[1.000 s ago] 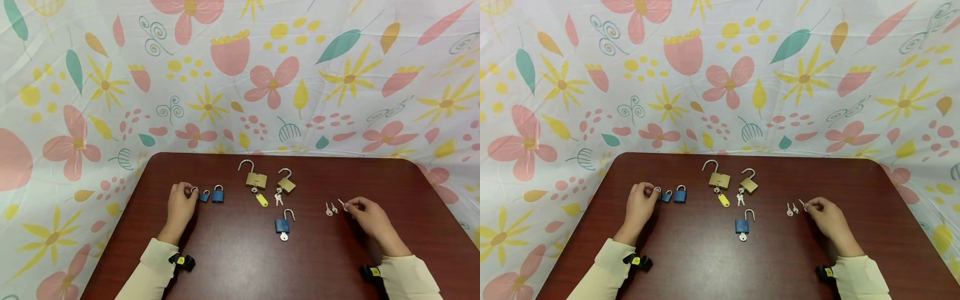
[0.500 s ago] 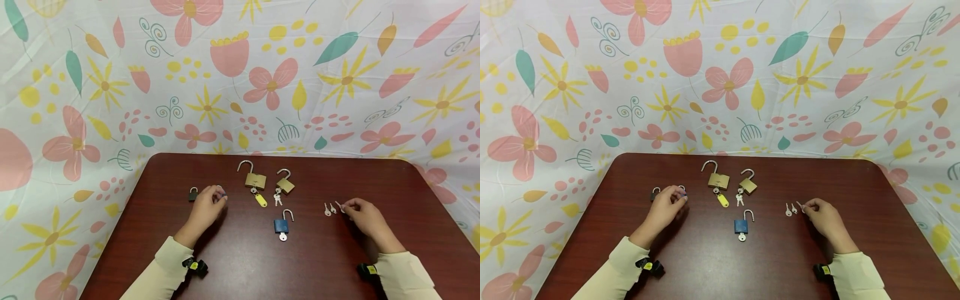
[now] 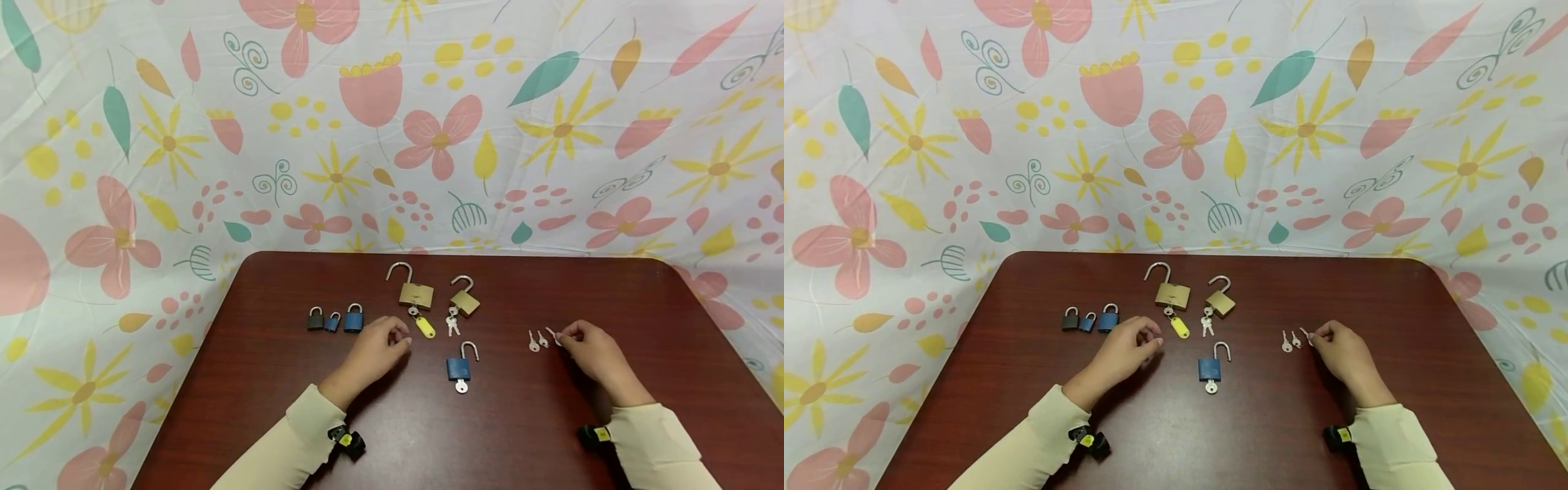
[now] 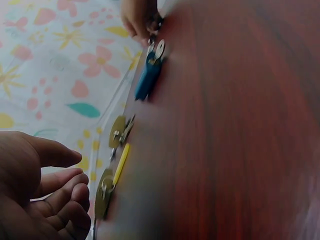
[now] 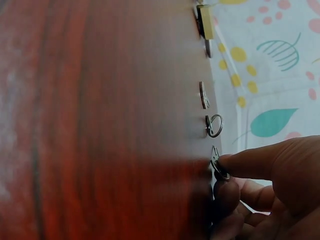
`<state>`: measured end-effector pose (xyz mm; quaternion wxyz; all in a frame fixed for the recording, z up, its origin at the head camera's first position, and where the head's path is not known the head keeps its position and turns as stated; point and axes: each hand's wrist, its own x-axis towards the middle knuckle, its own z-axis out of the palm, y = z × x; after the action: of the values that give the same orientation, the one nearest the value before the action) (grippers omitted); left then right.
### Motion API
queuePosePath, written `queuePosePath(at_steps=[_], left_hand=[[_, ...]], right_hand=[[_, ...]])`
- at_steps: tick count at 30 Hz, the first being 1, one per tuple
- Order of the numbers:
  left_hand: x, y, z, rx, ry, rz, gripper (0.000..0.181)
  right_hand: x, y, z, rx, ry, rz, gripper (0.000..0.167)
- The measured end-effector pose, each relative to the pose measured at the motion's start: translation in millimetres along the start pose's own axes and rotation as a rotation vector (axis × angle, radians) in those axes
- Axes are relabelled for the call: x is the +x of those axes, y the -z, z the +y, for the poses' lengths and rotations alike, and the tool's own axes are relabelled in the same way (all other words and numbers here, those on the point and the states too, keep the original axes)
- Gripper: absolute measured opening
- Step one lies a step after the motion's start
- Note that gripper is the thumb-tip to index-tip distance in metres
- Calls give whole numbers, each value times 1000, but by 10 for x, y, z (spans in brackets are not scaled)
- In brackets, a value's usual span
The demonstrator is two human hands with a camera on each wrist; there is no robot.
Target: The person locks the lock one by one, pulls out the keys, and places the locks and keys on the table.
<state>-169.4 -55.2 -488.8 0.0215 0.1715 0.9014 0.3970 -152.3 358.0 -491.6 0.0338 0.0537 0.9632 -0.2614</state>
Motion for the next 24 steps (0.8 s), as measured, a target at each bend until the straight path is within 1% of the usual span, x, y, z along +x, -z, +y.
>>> queuePosePath(at_steps=[3, 9, 14, 18, 21, 24], left_hand=[[10, -73, 64, 4, -21, -28, 10], [48, -206, 208, 15, -48, -108, 13], [80, -300, 313, 47, -91, -139, 16], [92, -363, 396, 118, -107, -160, 20], [83, -403, 440, 173, -101, -179, 23], [71, -448, 467, 187, -92, -188, 27]], right_hand=[[11, -3, 15, -7, 9, 9, 27], [21, 2, 32, -3, 35, 19, 23], [23, 4, 36, -3, 44, 17, 22], [24, 14, 27, 8, 22, 3, 31], [23, 40, 20, 25, -8, -20, 41], [19, 74, 19, 33, -23, -33, 47]])
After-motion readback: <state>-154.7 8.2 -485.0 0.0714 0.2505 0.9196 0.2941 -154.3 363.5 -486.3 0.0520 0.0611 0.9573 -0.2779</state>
